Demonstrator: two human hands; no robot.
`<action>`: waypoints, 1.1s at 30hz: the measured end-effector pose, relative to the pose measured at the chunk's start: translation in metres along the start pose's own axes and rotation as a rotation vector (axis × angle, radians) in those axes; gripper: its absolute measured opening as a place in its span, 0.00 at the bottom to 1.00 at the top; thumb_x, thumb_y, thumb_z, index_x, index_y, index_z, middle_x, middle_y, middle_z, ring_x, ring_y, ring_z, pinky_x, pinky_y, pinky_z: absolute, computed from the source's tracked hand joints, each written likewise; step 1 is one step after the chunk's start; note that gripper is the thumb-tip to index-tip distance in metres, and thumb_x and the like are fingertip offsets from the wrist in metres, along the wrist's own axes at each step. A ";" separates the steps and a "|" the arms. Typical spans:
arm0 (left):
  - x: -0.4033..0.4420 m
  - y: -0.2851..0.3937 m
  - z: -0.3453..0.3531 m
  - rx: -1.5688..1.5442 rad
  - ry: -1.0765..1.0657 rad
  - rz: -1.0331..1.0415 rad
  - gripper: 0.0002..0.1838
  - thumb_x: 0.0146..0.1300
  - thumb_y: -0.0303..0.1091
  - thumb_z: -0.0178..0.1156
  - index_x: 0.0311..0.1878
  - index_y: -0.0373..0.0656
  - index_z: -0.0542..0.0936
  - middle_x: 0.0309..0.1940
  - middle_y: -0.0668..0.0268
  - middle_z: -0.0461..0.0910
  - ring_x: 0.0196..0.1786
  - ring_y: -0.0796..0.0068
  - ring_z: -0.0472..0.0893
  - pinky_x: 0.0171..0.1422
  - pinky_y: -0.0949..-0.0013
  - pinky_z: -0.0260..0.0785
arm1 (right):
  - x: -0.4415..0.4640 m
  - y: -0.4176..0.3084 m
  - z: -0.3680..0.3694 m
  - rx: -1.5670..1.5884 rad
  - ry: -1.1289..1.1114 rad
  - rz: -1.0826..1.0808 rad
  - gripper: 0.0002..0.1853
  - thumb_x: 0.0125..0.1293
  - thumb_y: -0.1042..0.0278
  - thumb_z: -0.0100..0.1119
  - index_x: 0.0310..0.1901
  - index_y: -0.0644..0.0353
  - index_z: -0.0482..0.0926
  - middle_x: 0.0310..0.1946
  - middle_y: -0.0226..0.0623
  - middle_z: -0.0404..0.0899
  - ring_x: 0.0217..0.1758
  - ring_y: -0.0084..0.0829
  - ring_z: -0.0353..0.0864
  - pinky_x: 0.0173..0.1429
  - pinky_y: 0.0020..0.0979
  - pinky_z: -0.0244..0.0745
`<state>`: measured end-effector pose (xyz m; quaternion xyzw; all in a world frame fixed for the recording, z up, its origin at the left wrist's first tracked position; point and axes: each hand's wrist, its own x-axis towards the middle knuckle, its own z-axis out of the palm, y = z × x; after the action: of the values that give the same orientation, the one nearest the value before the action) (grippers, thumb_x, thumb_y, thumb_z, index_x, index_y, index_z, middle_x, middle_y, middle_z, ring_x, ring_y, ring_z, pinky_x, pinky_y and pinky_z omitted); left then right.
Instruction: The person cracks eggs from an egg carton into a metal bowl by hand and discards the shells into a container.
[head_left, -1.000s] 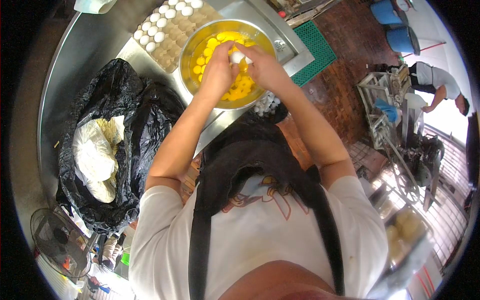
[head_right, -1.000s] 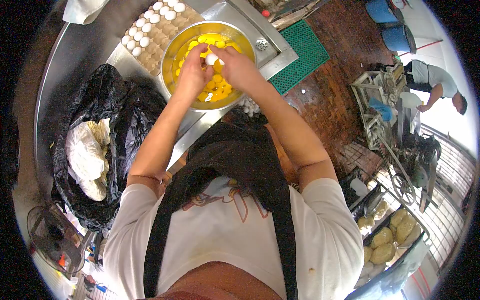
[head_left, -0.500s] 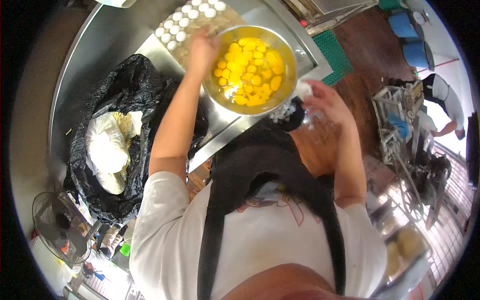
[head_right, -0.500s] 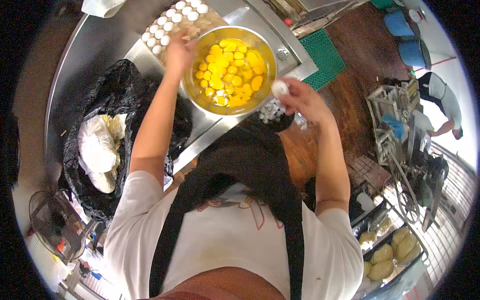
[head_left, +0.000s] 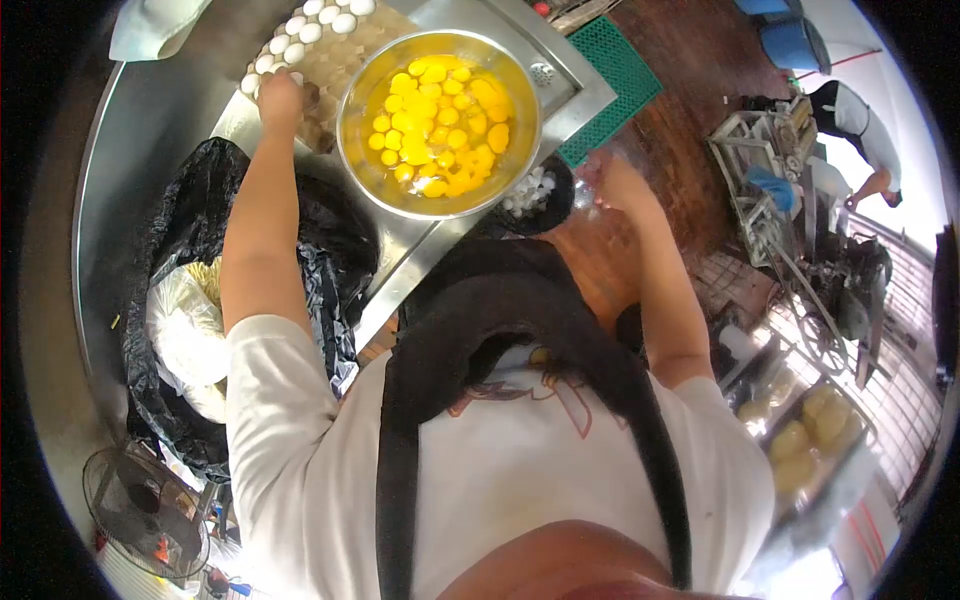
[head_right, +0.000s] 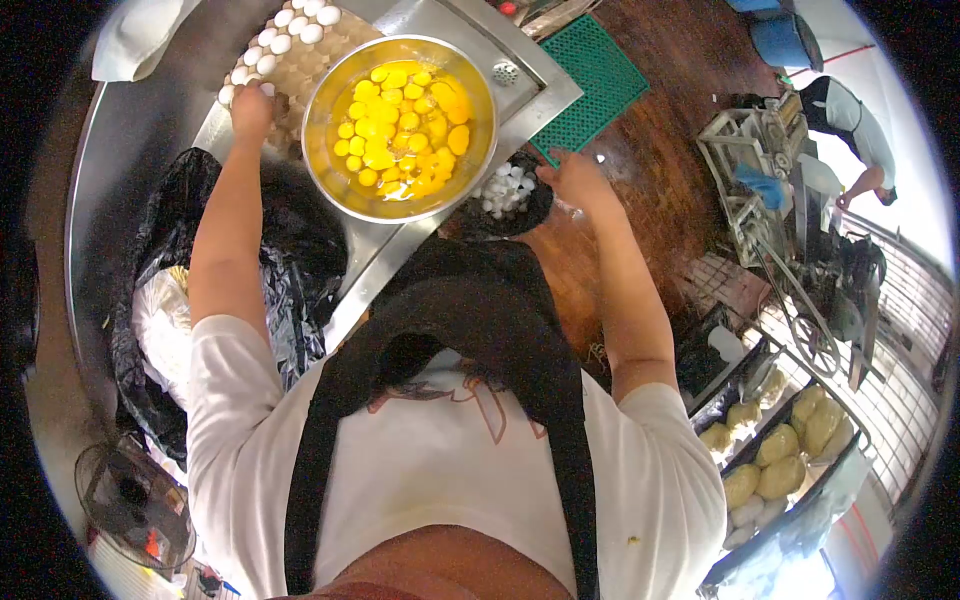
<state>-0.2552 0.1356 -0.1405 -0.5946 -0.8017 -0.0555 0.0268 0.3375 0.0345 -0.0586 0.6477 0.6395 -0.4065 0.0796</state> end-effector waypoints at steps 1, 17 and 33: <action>0.000 0.001 -0.002 -0.001 0.048 -0.010 0.23 0.55 0.44 0.70 0.49 0.39 0.82 0.46 0.48 0.83 0.51 0.49 0.82 0.55 0.52 0.77 | -0.008 -0.016 -0.010 0.011 0.050 -0.041 0.28 0.68 0.55 0.64 0.65 0.59 0.74 0.42 0.55 0.85 0.46 0.50 0.84 0.49 0.44 0.80; -0.164 0.252 -0.123 -1.691 -0.937 -0.040 0.24 0.70 0.40 0.65 0.63 0.37 0.76 0.51 0.61 0.82 0.51 0.71 0.84 0.58 0.68 0.77 | -0.008 -0.127 -0.005 0.335 0.347 -0.719 0.28 0.64 0.69 0.67 0.66 0.56 0.72 0.55 0.45 0.75 0.54 0.44 0.81 0.54 0.38 0.80; -0.184 0.231 -0.120 -1.631 -0.739 -0.214 0.26 0.71 0.39 0.63 0.67 0.37 0.72 0.48 0.61 0.83 0.44 0.74 0.83 0.49 0.71 0.76 | 0.087 -0.052 0.002 -0.210 0.547 -0.687 0.22 0.67 0.70 0.58 0.63 0.59 0.76 0.55 0.49 0.77 0.56 0.49 0.78 0.59 0.44 0.75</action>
<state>0.0169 0.0125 -0.0285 -0.3310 -0.5219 -0.4146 -0.6680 0.2775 0.1090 -0.0929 0.4699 0.8527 -0.1562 -0.1663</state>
